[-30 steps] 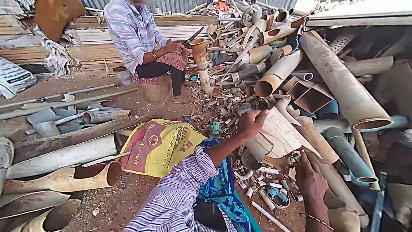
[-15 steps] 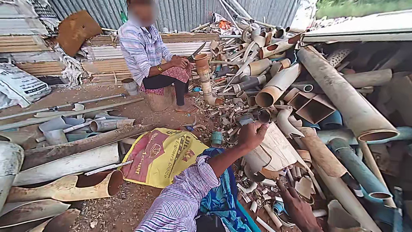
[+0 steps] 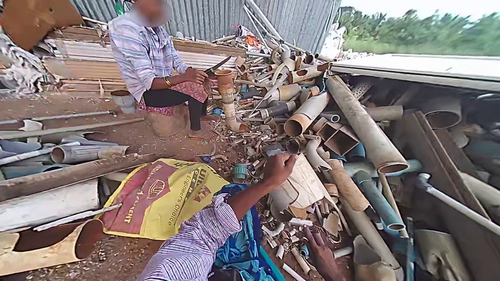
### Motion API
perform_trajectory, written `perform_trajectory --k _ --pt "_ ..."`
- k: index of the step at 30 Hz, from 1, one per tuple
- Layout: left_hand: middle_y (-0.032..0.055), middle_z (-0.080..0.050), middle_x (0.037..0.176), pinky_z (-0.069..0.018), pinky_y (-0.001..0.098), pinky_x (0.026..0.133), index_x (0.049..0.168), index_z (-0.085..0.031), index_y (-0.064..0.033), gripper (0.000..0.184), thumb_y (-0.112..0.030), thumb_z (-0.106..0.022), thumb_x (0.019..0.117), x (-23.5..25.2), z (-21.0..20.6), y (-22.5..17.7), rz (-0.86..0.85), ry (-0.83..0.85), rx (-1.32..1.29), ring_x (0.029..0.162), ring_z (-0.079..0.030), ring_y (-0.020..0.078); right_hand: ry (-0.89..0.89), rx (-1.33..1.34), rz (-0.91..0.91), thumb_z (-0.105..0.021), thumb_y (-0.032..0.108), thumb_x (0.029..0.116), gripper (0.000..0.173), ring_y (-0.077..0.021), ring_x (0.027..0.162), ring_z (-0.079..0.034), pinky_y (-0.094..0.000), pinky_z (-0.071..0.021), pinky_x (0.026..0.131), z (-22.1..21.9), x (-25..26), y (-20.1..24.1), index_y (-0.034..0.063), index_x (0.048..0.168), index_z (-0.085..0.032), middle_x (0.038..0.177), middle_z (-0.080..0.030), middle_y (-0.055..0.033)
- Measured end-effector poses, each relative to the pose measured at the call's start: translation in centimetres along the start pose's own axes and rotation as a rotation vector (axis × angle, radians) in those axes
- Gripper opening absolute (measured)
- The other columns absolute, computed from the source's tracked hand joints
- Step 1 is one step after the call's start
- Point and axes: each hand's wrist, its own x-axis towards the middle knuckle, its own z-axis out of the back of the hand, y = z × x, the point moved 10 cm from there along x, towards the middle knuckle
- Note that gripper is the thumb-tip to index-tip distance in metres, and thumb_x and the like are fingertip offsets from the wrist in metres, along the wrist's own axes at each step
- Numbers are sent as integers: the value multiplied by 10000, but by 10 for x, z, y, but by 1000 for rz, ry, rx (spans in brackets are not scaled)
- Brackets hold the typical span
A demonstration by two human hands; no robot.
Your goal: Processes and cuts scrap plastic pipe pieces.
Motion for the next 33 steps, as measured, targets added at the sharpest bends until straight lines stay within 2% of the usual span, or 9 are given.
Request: perform_trajectory --k 3,7,10,16,20,23,27,30,33 --pt "61 -510 670 -448 396 683 784 -616 21 434 -267 -495 1085 -1 -2 -2 -20 32 15 651 -510 191 -101 60 -101 -541 48 1003 419 -582 870 -682 -720 -521 699 -4 -2 -18 -96 1397 -557 1110 -657 -383" --pt "78 -538 687 -459 397 689 804 -633 31 443 -288 -505 1084 -4 -1 -10 -35 60 69 660 -530 197 -104 27 48 -618 36 935 418 -537 696 -690 -672 -534 561 -5 -9 -2 -81 1337 -619 984 -682 -355" --pt "95 -568 690 -466 406 696 823 -655 46 441 -288 -524 1079 -10 -2 -10 -56 60 90 664 -549 204 -60 77 -65 -540 44 1000 441 -614 827 -669 -733 -510 680 -9 -12 -13 -120 1409 -524 1080 -643 -416" --pt "55 -509 626 -446 385 645 748 -623 27 440 -269 -554 1066 -12 4 -12 -92 3 109 604 -502 175 -83 188 -89 -531 74 1020 457 -647 878 -647 -762 -482 721 -8 -6 -11 -115 1435 -505 1107 -631 -432" --pt "68 -525 612 -445 409 641 732 -633 29 449 -273 -561 1055 -10 5 -16 -131 -57 146 600 -526 198 -68 141 55 -590 86 978 428 -576 727 -679 -703 -521 592 -17 -3 11 -90 1368 -594 1005 -665 -384" --pt "76 -532 632 -453 412 668 754 -632 29 464 -300 -538 1067 -8 4 -14 -103 -35 168 628 -539 209 -174 146 -89 -533 75 996 456 -619 809 -664 -739 -489 644 -15 -2 -9 -138 1399 -526 1065 -640 -424" --pt "85 -541 631 -459 426 666 746 -635 31 467 -301 -549 1062 -7 6 -14 -104 -77 144 629 -547 218 -119 124 21 -588 68 954 440 -546 712 -690 -684 -524 577 -23 -7 5 -112 1355 -591 1002 -680 -363" --pt "103 -558 633 -466 444 665 749 -643 37 458 -291 -561 1058 -8 6 -14 -110 -87 131 631 -559 234 -110 197 -162 -510 88 1028 453 -626 987 -655 -749 -486 803 -15 -4 -7 -154 1410 -501 1199 -634 -409" --pt "84 -540 609 -449 429 637 730 -638 30 440 -271 -578 1046 -10 11 -16 -142 -138 111 602 -538 213 -78 152 0 -556 50 978 431 -585 836 -690 -712 -527 676 -18 -4 6 -143 1364 -561 1092 -664 -388"
